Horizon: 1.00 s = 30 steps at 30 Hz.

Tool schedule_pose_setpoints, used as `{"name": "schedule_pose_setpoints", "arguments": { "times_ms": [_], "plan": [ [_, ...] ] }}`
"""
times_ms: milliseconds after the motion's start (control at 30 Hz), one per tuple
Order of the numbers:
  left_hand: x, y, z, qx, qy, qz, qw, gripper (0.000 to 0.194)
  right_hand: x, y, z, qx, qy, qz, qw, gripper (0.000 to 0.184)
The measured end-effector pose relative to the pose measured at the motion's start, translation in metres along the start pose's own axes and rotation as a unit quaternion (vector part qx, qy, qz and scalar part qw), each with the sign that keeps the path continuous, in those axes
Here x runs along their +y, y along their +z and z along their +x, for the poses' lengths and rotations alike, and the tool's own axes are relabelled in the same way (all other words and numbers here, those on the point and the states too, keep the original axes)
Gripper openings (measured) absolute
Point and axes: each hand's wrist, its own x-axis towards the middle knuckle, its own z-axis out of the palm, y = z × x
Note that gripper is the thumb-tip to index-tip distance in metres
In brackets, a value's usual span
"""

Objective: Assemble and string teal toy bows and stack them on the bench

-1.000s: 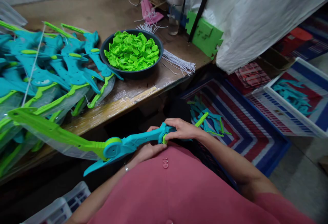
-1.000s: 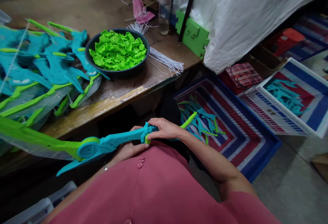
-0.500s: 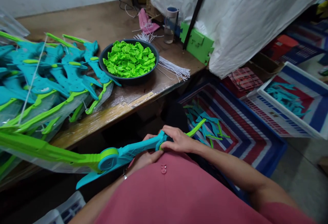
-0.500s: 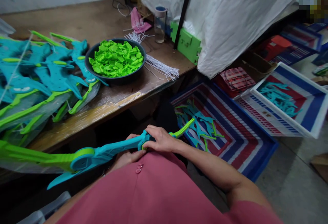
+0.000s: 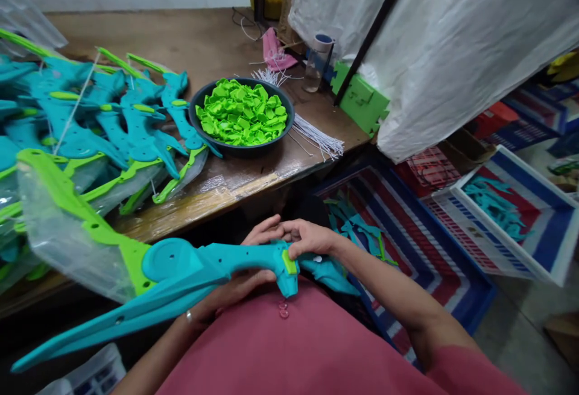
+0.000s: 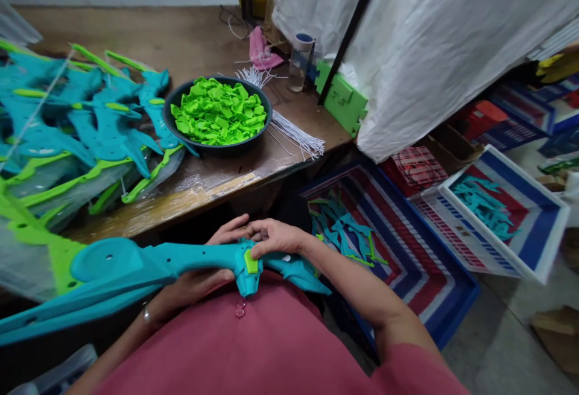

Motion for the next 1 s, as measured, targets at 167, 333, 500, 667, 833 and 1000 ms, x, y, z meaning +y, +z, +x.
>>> {"name": "schedule_pose_setpoints", "arguments": {
  "times_ms": [167, 333, 500, 667, 833, 1000],
  "plan": [
    [-0.021, -0.013, -0.003, 0.022, 0.045, 0.033, 0.998, 0.037, -0.04, -0.075, 0.023, 0.204, 0.089, -0.475, 0.851, 0.022],
    [-0.02, -0.008, -0.002, 0.086, 0.009, -0.031, 0.996, 0.023, -0.039, -0.134, 0.06, 0.389, 0.149, -0.56, 0.716, 0.032],
    [-0.016, -0.001, 0.004, 0.163, -0.015, -0.085, 0.983, 0.017, -0.029, -0.146, 0.074, 0.403, 0.172, -0.591, 0.677, 0.025],
    [-0.016, 0.003, 0.01, 0.199, -0.013, -0.129, 0.971, 0.026, -0.046, -0.122, 0.06, 0.383, 0.131, -0.586, 0.702, 0.023],
    [-0.007, 0.004, 0.01, 0.138, -0.009, -0.234, 0.962, 0.024, -0.07, -0.035, 0.002, 0.217, 0.032, -0.523, 0.824, 0.017],
    [-0.002, 0.006, 0.008, 0.042, -0.003, -0.261, 0.964, 0.021, -0.071, 0.009, -0.038, -0.041, -0.041, -0.291, 0.955, 0.015]
  ]
}}
